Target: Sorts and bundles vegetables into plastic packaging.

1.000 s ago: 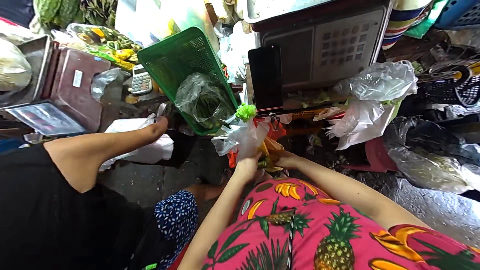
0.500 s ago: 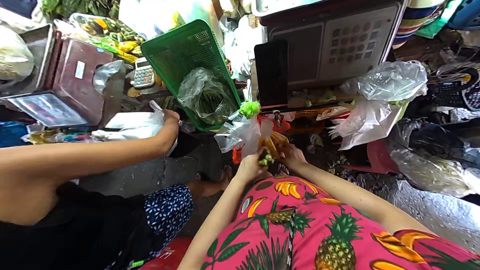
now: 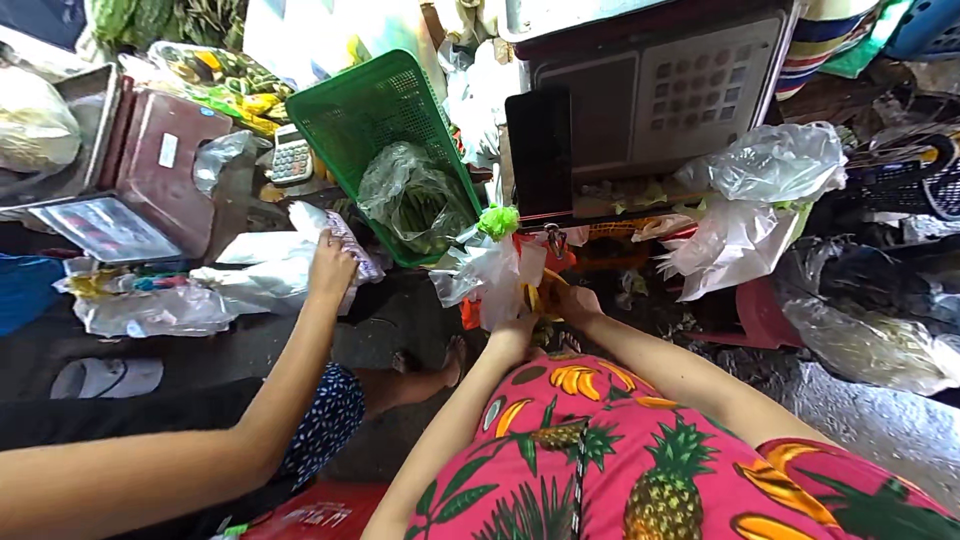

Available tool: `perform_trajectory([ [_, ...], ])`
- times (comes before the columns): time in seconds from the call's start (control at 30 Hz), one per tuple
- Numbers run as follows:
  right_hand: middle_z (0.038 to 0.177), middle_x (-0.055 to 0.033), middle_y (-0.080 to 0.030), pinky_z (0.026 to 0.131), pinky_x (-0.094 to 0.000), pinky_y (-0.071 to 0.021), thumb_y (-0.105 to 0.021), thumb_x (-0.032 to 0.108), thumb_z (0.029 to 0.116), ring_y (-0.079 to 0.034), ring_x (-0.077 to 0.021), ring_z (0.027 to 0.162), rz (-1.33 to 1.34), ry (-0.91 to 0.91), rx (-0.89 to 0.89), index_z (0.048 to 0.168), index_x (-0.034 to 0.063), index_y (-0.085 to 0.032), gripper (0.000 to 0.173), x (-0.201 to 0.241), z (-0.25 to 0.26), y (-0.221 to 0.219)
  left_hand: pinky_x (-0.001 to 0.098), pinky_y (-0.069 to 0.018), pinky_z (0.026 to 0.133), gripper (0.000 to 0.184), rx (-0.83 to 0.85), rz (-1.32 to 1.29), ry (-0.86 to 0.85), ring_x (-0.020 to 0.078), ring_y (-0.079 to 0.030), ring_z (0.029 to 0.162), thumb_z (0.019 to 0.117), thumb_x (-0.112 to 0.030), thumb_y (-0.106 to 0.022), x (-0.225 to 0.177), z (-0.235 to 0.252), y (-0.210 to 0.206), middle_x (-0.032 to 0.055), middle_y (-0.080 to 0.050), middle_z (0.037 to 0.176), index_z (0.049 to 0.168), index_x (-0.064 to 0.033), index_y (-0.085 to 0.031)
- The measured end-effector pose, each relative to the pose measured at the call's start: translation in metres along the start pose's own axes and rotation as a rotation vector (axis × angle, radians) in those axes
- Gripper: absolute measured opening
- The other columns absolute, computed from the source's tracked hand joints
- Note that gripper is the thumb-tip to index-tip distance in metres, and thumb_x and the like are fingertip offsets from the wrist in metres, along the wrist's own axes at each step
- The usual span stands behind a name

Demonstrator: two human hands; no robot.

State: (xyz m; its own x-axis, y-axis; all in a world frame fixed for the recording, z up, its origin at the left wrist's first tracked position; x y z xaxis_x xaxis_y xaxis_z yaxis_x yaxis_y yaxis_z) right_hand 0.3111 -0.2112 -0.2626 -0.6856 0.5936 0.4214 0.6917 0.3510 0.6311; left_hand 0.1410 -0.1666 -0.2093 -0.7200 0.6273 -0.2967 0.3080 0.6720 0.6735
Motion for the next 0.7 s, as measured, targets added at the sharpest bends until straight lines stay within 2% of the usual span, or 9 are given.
perform_trajectory([
  [0.1, 0.126, -0.023, -0.068, 0.099, -0.0639, -0.0481, -0.054, 0.033, 0.1032, -0.064, -0.043, 0.12, -0.032, 0.022, 0.002, 0.137, 0.0094, -0.061, 0.042, -0.001, 0.001, 0.001, 0.0643, -0.0486, 0.099, 0.075, -0.013, -0.012, -0.024, 0.0427, -0.063, 0.119, 0.0876, -0.024, -0.075, 0.004, -0.001, -0.003, 0.0217, -0.067, 0.126, 0.155, -0.0204, -0.043],
  [0.23, 0.128, -0.0207, -0.068, 0.103, -0.0628, -0.0467, -0.051, 0.036, 0.1045, -0.062, -0.0411, 0.123, -0.006, 0.019, 0.001, 0.133, 0.0103, -0.065, 0.04, -0.005, -0.004, 0.006, 0.0635, -0.0484, 0.1, 0.072, -0.043, -0.038, -0.057, 0.041, -0.064, 0.119, 0.0896, -0.033, -0.075, 0.012, -0.002, -0.005, 0.0203, -0.068, 0.126, 0.154, -0.0201, -0.045],
  [0.33, 0.128, -0.0205, -0.068, 0.102, -0.0613, -0.0481, -0.05, 0.042, 0.1043, -0.063, -0.0403, 0.122, 0.025, -0.029, -0.037, 0.141, 0.0127, -0.059, 0.048, -0.006, -0.01, 0.012, 0.0632, -0.0477, 0.102, 0.071, -0.045, -0.053, -0.067, 0.0405, -0.063, 0.12, 0.0899, -0.032, -0.074, 0.015, -0.002, -0.005, 0.0205, -0.067, 0.127, 0.153, -0.0196, -0.046],
  [0.4, 0.13, -0.0208, -0.067, 0.101, -0.0622, -0.0482, -0.048, 0.039, 0.1056, -0.063, -0.0409, 0.123, -0.037, -0.04, -0.011, 0.146, 0.0152, -0.055, 0.048, -0.005, -0.01, 0.012, 0.0639, -0.0471, 0.102, 0.071, -0.026, -0.059, -0.077, 0.0414, -0.063, 0.121, 0.0904, -0.03, -0.074, 0.013, -0.002, -0.004, 0.0213, -0.066, 0.129, 0.155, -0.0203, -0.045],
  [0.5, 0.129, -0.022, -0.067, 0.099, -0.063, -0.0489, -0.047, 0.03, 0.1065, -0.062, -0.042, 0.123, -0.115, -0.045, 0.011, 0.13, 0.0063, -0.066, 0.038, -0.002, -0.008, 0.01, 0.065, -0.0484, 0.099, 0.069, 0.008, -0.058, -0.077, 0.0423, -0.064, 0.118, 0.0894, -0.023, -0.074, 0.006, -0.003, 0.001, 0.0215, -0.067, 0.125, 0.152, -0.0189, -0.046],
  [0.57, 0.13, -0.0213, -0.067, 0.102, -0.0613, -0.0485, -0.047, 0.03, 0.1069, -0.062, -0.0404, 0.124, -0.091, -0.034, -0.015, 0.13, 0.0065, -0.066, 0.038, -0.004, -0.008, 0.013, 0.0648, -0.0479, 0.1, 0.07, 0.02, -0.042, -0.076, 0.0413, -0.063, 0.121, 0.0889, -0.023, -0.074, 0.006, -0.002, 0.005, 0.0212, -0.066, 0.128, 0.152, -0.0175, -0.046],
  [0.7, 0.133, -0.0155, -0.067, 0.109, -0.0544, -0.0448, -0.044, 0.034, 0.1082, -0.058, -0.0342, 0.13, 0.047, 0.099, -0.169, 0.131, 0.0118, -0.068, 0.04, -0.017, -0.017, 0.018, 0.0639, -0.048, 0.101, 0.067, -0.024, -0.046, -0.098, 0.0408, -0.063, 0.12, 0.0894, -0.028, -0.074, 0.016, -0.004, 0.002, 0.021, -0.067, 0.127, 0.15, -0.0137, -0.049],
])
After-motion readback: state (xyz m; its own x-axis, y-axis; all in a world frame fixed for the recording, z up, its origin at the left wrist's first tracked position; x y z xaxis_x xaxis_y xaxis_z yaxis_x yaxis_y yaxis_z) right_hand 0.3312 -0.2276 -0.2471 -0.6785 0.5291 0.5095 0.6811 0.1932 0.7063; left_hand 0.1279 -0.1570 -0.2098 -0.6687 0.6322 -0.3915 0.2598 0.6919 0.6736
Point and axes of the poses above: each hand's wrist, its own z-axis towards the middle knuckle, its own y-axis out of the back of the hand, x = y × z, the point moved 1 cm from there along z, towards the middle knuckle
